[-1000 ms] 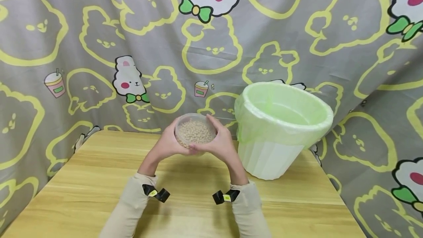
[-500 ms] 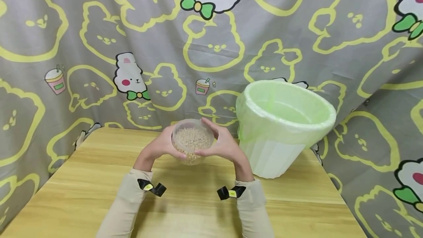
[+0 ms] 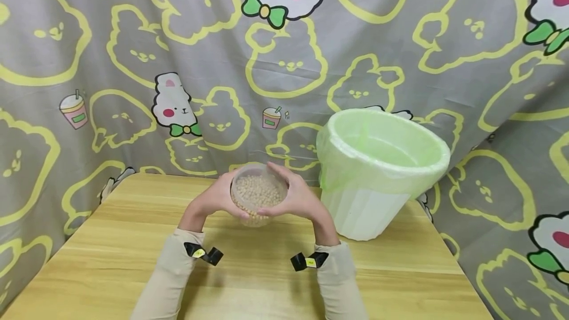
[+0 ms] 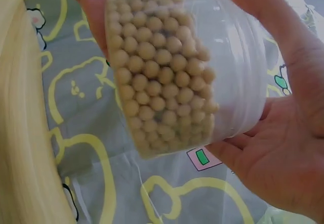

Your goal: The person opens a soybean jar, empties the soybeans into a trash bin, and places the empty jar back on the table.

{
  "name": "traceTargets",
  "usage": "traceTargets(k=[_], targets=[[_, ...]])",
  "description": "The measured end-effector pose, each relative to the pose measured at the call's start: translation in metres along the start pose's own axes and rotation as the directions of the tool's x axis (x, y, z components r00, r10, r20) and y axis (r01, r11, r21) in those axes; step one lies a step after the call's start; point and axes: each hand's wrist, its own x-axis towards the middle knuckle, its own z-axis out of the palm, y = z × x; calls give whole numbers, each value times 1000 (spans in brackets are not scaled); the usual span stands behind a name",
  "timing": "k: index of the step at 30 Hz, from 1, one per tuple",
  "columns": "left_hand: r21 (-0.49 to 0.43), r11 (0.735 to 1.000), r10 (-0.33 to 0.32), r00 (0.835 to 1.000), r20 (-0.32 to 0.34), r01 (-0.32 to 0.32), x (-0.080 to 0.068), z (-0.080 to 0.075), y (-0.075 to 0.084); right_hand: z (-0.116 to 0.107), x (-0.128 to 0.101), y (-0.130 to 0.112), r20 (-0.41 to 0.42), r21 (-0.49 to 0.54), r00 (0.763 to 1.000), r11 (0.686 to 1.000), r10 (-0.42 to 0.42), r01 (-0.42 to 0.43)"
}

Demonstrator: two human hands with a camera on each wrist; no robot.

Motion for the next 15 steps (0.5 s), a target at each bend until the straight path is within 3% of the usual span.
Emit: traceTargets(k=[3, 7, 9, 11, 15], targets=[[21, 1000, -10, 999, -36, 11, 1, 1, 1, 1, 0, 0, 2, 8, 1000, 1000, 22, -22], [141, 987, -55, 987, -154, 77, 3, 8, 4, 7, 2, 0, -61, -9, 989, 991, 135, -136], [184, 978, -70, 981, -182, 104, 3, 10, 5, 9, 3, 1, -78, -20, 982, 985, 169, -171], [183, 978, -69, 983, -170, 101, 3, 10, 4, 9, 3, 3, -74, -29, 985, 987, 154, -156], [74, 996, -42, 997, -64, 46, 1, 5, -1, 4, 2, 7, -6, 0, 999, 999, 42, -42]])
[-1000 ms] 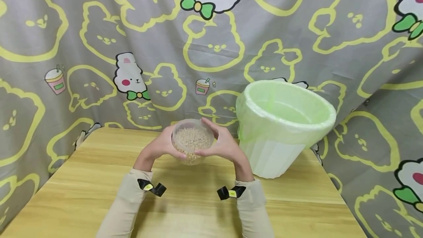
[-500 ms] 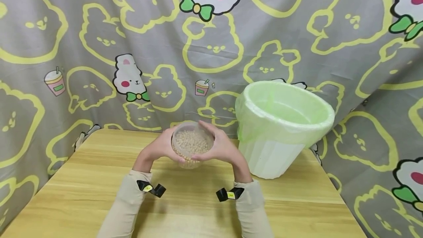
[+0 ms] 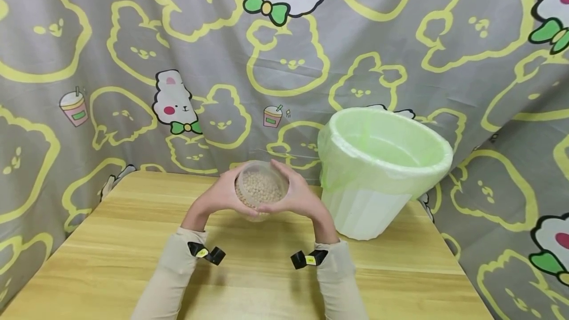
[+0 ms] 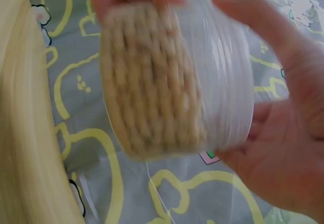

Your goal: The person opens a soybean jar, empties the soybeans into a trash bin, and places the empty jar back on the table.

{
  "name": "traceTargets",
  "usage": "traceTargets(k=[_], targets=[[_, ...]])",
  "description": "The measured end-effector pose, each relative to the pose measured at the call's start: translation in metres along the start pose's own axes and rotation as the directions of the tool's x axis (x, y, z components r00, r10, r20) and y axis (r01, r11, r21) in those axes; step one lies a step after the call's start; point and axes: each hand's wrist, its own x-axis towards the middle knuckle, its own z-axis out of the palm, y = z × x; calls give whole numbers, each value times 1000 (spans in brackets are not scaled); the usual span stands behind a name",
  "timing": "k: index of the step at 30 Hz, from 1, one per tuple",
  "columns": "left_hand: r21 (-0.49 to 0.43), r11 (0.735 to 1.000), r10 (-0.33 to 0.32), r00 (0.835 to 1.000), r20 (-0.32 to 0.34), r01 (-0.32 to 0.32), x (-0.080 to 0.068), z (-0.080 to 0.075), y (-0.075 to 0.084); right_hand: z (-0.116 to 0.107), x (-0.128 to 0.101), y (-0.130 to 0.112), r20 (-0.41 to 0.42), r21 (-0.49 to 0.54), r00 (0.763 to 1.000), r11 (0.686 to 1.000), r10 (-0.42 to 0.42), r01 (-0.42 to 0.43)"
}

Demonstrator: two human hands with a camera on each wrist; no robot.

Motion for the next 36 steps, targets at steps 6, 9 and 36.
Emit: traceTargets(k=[6, 9, 36], targets=[[-52, 999, 14, 1000, 5, -14, 2, 0, -4, -2, 0, -2, 3, 9, 1000, 1000, 1, -1], [61, 998, -26, 994, -105, 33, 4, 8, 0, 6, 2, -5, -82, -67, 990, 991, 113, -118], [-15, 999, -54, 966, -252, 52, -9, -33, -5, -24, -4, -3, -154, -56, 980, 989, 126, -136]])
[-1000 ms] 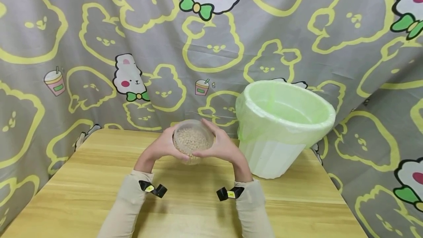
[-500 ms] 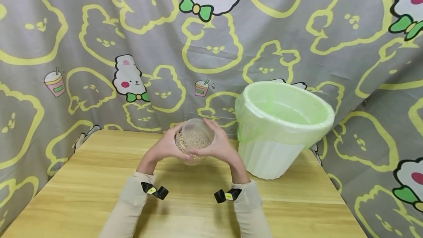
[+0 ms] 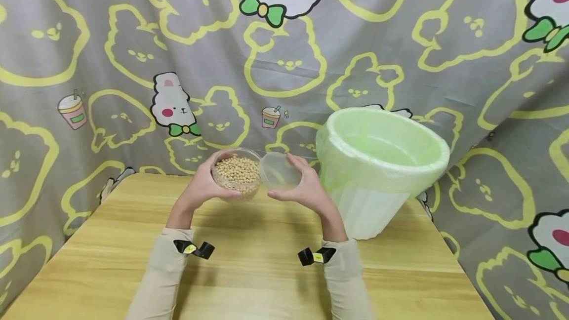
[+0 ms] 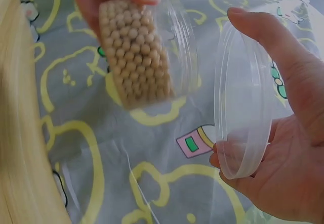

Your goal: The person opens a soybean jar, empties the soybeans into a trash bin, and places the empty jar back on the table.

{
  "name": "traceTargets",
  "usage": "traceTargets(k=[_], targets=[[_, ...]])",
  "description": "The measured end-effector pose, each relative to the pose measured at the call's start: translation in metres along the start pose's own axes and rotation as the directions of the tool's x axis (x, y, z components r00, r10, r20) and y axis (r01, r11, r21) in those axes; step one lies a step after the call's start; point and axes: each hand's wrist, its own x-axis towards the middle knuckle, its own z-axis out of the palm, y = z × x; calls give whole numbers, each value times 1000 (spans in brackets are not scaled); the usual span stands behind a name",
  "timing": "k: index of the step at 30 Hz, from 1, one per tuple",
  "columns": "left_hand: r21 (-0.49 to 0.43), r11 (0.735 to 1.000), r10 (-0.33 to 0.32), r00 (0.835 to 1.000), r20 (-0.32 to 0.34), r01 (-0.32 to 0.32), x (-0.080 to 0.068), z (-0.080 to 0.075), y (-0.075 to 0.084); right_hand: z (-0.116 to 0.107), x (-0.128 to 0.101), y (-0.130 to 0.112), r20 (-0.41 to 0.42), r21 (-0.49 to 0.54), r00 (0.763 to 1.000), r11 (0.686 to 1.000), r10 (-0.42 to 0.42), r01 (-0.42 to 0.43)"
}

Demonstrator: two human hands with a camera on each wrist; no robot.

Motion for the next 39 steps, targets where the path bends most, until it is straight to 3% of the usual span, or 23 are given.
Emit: traceTargets(k=[5, 15, 26, 39], targets=[[4, 1000, 0, 997, -80, 0, -3, -15, 1, -5, 0, 7, 35, -111, 999, 993, 38, -34], [6, 1000, -9, 990, -138, 10, -10, -24, 8, 3, -1, 38, 151, -253, 976, 961, 158, -116], [32, 999, 31, 991, -130, -27, -6, -26, 8, 14, -9, 83, 259, -319, 941, 939, 219, -130], [-23, 999, 29, 994, -107, -32, -8, -20, 11, 34, -27, 110, 286, -379, 939, 922, 191, -72]])
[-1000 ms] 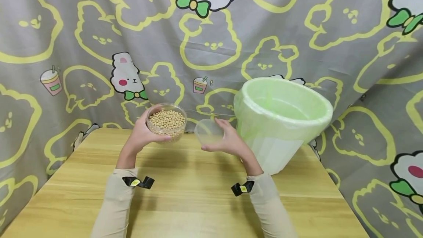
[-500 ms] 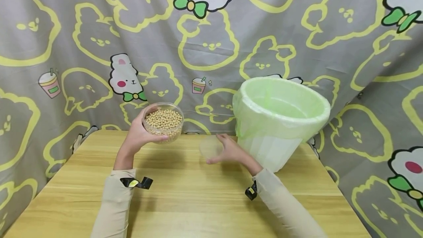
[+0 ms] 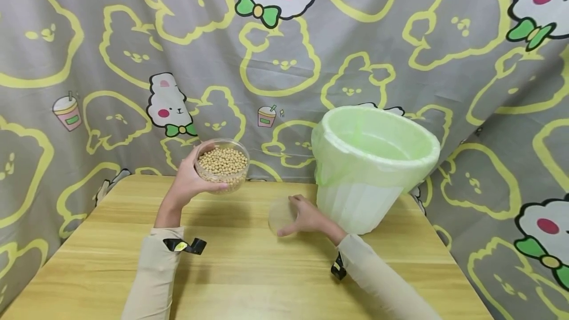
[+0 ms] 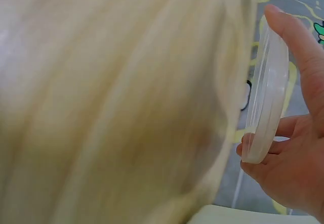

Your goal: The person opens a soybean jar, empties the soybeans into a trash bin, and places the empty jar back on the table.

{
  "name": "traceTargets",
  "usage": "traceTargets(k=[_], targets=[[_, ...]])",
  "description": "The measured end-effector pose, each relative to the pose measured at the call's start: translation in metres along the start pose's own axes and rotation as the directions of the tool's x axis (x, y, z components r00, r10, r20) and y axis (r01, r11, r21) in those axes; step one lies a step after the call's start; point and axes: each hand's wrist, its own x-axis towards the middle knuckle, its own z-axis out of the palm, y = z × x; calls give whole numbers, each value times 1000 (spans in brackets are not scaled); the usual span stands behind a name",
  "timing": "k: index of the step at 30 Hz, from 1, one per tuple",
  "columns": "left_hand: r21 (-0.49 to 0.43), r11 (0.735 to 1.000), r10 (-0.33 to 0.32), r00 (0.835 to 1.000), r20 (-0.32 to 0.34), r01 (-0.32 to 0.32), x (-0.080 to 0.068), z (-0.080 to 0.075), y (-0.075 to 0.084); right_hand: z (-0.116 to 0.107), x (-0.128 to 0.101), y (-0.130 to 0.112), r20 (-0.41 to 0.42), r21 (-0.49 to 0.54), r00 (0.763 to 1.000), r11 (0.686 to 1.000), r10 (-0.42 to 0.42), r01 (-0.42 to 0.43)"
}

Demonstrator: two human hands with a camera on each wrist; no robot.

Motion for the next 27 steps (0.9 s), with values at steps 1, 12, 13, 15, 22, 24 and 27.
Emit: traceTargets(k=[1, 12, 13, 15, 22, 24, 27], targets=[[-1, 1000, -3, 1000, 1, 3, 0, 0, 0, 3, 0, 1, -4, -7, 1000, 1000, -9, 9], [1, 1000, -7, 1000, 0, 7, -1, -1, -3, 17, 0, 5, -11, -8, 999, 999, -42, 42], [0, 1000, -8, 1000, 0, 8, -2, -1, -3, 18, 0, 6, -6, -11, 999, 999, -43, 43], [-1, 1000, -15, 1000, 4, 15, -2, 0, -3, 18, -1, 6, 10, -20, 999, 998, -53, 53], [14, 1000, -5, 1000, 5, 5, 0, 1, -2, 17, -3, 6, 46, -61, 995, 994, -88, 91], [12, 1000, -4, 1000, 6, 4, 1, 1, -1, 15, -3, 4, 59, -60, 994, 994, -87, 91], [1, 1000, -10, 1000, 11, 10, 1, 1, -1, 13, -4, 2, 88, -53, 993, 995, -75, 80]])
